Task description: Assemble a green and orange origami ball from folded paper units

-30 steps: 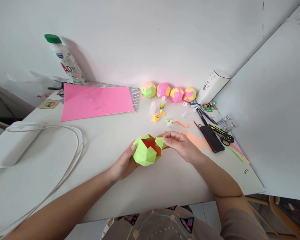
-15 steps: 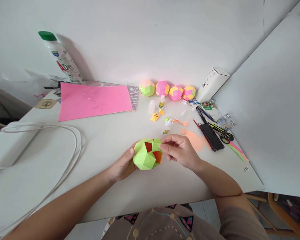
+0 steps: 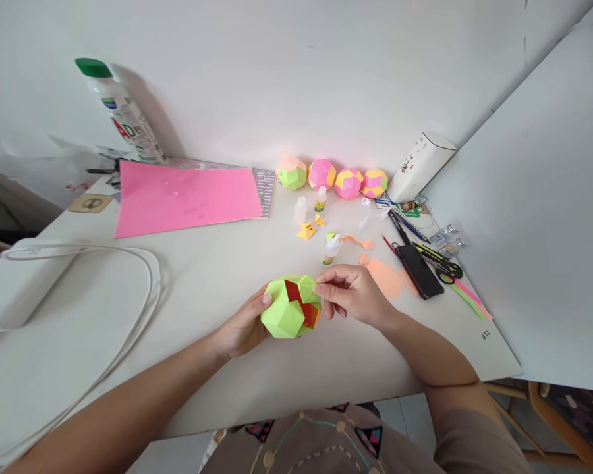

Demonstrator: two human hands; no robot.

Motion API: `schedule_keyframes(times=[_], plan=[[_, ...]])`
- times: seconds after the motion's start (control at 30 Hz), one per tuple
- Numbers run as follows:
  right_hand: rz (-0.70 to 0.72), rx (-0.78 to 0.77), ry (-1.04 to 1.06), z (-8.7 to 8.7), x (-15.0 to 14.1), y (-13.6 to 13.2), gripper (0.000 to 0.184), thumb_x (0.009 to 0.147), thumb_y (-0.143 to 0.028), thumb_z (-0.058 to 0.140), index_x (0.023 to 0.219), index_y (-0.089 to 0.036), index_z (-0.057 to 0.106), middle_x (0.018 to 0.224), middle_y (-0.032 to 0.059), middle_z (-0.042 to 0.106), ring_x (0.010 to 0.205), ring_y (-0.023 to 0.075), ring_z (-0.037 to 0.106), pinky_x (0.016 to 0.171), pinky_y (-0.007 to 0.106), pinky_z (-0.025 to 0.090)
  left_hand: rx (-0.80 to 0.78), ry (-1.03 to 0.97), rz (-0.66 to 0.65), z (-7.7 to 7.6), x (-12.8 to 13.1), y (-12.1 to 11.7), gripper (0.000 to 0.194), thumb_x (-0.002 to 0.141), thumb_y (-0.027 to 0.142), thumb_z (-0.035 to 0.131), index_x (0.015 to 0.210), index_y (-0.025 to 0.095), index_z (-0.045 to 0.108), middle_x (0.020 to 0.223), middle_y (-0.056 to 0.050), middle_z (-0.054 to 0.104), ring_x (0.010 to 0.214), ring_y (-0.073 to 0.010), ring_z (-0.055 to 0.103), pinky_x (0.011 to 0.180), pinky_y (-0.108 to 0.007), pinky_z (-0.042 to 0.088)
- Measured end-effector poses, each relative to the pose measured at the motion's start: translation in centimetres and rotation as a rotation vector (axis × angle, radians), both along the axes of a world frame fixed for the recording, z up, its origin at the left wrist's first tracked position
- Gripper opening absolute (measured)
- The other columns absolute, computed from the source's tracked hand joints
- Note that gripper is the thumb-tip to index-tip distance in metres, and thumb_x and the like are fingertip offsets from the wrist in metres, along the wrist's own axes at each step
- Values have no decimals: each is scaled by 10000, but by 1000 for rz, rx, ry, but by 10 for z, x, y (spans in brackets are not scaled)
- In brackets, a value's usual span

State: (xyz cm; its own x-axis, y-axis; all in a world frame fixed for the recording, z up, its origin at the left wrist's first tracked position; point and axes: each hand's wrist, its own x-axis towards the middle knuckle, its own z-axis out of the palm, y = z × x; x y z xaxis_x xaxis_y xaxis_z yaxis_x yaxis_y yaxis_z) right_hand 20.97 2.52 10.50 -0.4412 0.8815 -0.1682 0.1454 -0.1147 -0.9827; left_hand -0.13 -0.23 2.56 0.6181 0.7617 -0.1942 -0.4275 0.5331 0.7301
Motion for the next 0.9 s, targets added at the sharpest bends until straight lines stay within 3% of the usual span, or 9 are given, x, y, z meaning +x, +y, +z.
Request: schedule_keyframes(times=[0.37, 0.6, 0.9], plan=[[43, 58, 62, -12, -4, 2, 274, 778, -428, 708, 778, -159, 656, 446, -39, 587, 370, 97, 552, 351, 201, 349, 49, 12, 0, 5, 2, 0, 667, 762, 617, 637, 1279, 214, 514, 1178, -133, 662, 976, -305, 652, 754, -384, 537], [52, 138, -37, -5, 1, 1, 214, 822, -365, 671, 789, -154, 683, 475, -30, 600, 385, 93, 555, 380, 209, 379, 6, 32, -38, 2, -1, 0, 717, 740, 647, 632, 1290, 207, 496, 1165, -151, 657, 917, -294, 656, 683, -352, 531], [119, -19, -66, -5, 3, 2, 214, 828, -349, 647, 855, -141, 690, 428, -40, 581, 330, 84, 506, 334, 192, 343, 16, 0, -66, 5, 1, 0, 694, 738, 653, 629, 1265, 214, 526, 1150, -134, 667, 961, -297, 651, 714, -370, 536]])
